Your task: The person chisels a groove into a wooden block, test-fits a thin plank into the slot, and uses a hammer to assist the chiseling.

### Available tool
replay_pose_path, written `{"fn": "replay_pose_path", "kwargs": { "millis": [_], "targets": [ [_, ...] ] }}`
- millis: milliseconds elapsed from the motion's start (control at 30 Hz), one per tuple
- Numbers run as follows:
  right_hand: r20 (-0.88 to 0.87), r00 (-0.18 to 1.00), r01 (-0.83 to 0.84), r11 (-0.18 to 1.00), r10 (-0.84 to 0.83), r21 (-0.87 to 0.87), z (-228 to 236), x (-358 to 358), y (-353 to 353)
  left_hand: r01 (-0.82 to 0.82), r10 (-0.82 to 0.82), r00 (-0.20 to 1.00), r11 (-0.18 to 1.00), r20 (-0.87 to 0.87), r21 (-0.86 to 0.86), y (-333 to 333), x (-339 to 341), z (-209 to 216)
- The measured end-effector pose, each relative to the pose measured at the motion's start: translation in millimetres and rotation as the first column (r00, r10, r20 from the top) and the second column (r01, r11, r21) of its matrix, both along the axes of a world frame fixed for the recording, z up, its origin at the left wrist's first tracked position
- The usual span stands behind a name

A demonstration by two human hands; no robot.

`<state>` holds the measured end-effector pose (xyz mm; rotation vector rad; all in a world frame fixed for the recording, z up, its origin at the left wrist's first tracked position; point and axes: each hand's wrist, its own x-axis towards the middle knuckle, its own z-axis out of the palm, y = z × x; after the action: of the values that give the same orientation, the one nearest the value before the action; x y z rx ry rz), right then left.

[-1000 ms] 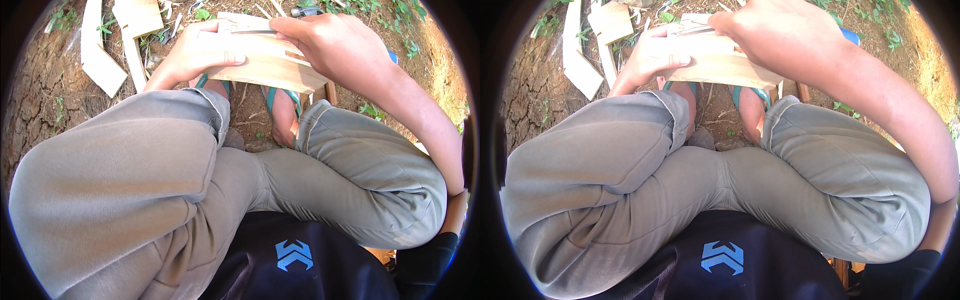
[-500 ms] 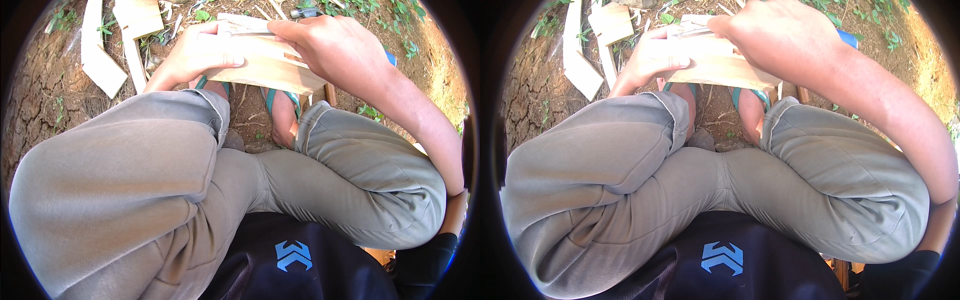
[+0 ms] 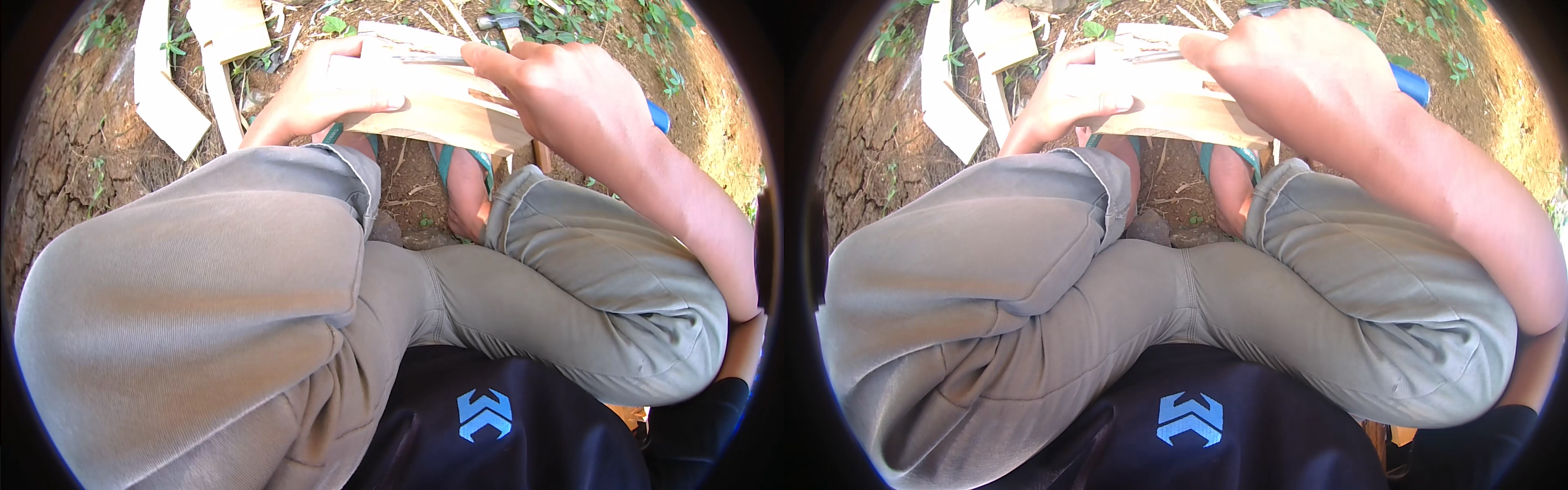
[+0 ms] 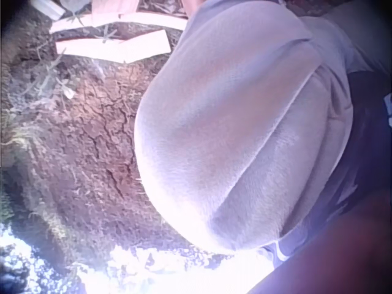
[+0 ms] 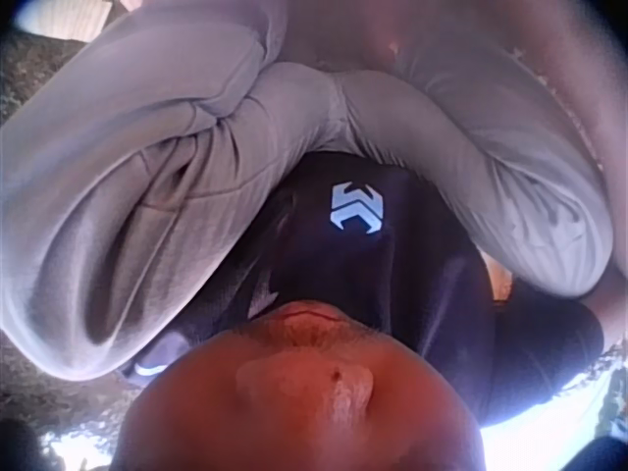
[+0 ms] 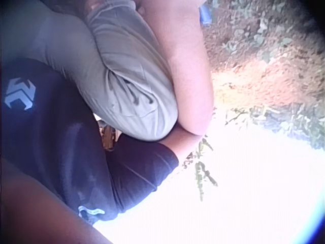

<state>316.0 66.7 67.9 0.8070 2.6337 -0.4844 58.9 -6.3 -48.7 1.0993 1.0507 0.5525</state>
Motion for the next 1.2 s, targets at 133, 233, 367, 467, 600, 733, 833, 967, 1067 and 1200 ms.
{"fn": "replay_pose_path", "kwargs": {
  "millis": [133,233,367,467,600,733,833,967,1067,1200],
  "targets": [
    [-0.035,0.999,0.035,0.997,-0.037,-0.066,-11,11,6,-0.009,0.009,1.0,1.0,0.008,-0.011,1,0,0],
    [-0.125,0.986,0.102,0.991,-0.113,-0.092,-16,16,1,0.023,-0.023,1.0,1.0,0.009,-0.011,4,-2,-4],
    [-0.049,0.987,0.144,0.978,-0.153,-0.153,-14,2,0,0.016,-0.014,0.999,0.998,0.04,-0.06,3,-2,-4],
    [-0.075,0.985,0.142,0.978,-0.155,-0.155,-12,-6,0,0.018,-0.018,1.0,0.999,0.006,-0.042,2,-4,-7],
    [0.033,0.989,0.147,0.973,-0.144,-0.18,-16,-4,2,0.02,-0.019,0.999,1.0,0.041,-0.023,2,-3,-7],
    [0.005,0.995,0.104,0.984,-0.104,-0.144,-18,-2,2,0.037,-0.037,0.999,0.998,0.003,-0.046,6,-3,0],
    [-0.004,1.0,0.022,0.998,-0.022,-0.057,-9,-4,3,0.003,-0.002,1.0,1.0,0.021,-0.029,2,-1,-4],
    [-0.025,1.0,-0.019,0.999,0.019,0.027,-8,-3,2,0.017,-0.019,1.0,0.988,-0.009,-0.152,7,-3,8],
    [-0.027,0.999,-0.025,1.0,0.025,0.008,-5,-1,4,0.029,-0.029,1.0,0.996,0.001,-0.082,7,-4,1],
    [0.02,0.999,-0.048,0.999,0.048,0.016,1,2,5,0.019,-0.019,1.0,0.999,0.012,-0.035,5,-4,-4]
  ]
}}
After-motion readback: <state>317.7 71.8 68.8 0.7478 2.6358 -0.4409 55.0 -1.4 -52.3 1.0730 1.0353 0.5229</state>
